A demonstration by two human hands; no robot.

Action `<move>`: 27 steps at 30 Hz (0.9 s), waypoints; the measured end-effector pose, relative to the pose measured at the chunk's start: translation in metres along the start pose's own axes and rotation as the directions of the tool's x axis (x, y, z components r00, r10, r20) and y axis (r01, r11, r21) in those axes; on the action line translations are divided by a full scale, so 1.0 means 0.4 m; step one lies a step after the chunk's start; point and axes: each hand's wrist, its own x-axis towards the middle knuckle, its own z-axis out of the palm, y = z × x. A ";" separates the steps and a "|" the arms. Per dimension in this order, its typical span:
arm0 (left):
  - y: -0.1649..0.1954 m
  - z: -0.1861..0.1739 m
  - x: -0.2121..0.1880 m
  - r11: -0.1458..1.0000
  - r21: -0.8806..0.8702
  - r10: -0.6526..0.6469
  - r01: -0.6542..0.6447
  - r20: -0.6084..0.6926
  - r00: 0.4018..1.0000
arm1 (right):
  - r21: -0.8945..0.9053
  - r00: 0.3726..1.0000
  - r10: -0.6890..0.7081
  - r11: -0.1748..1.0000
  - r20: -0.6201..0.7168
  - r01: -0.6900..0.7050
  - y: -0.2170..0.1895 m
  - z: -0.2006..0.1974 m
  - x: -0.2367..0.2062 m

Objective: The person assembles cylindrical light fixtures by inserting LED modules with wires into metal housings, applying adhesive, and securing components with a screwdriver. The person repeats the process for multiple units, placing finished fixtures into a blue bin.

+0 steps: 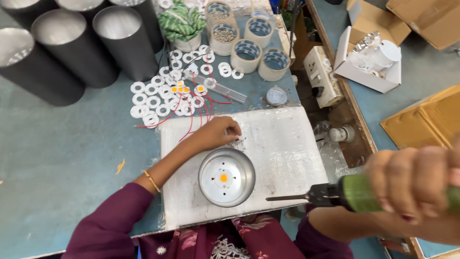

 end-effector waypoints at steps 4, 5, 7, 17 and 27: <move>-0.036 0.038 0.019 0.997 0.076 0.019 -0.017 -0.017 1.000 | -0.129 0.986 0.105 0.984 -0.129 -0.122 0.014 0.086 0.052; -0.033 0.040 0.023 0.996 0.093 0.017 -0.016 -0.005 1.000 | -0.146 0.979 0.142 0.976 -0.150 -0.163 0.010 0.095 0.063; -0.028 0.043 0.028 0.992 0.128 0.011 -0.012 0.013 1.000 | -0.157 0.963 0.236 0.954 -0.133 -0.256 -0.005 0.097 0.079; -0.002 0.052 0.045 0.984 0.174 0.032 -0.047 0.092 0.995 | -0.063 0.947 0.263 0.959 -0.185 -0.278 0.007 0.068 0.046; -0.003 0.054 0.038 0.976 0.216 -0.035 0.020 0.067 0.997 | -0.061 0.954 0.236 0.966 -0.184 -0.251 0.029 0.084 0.036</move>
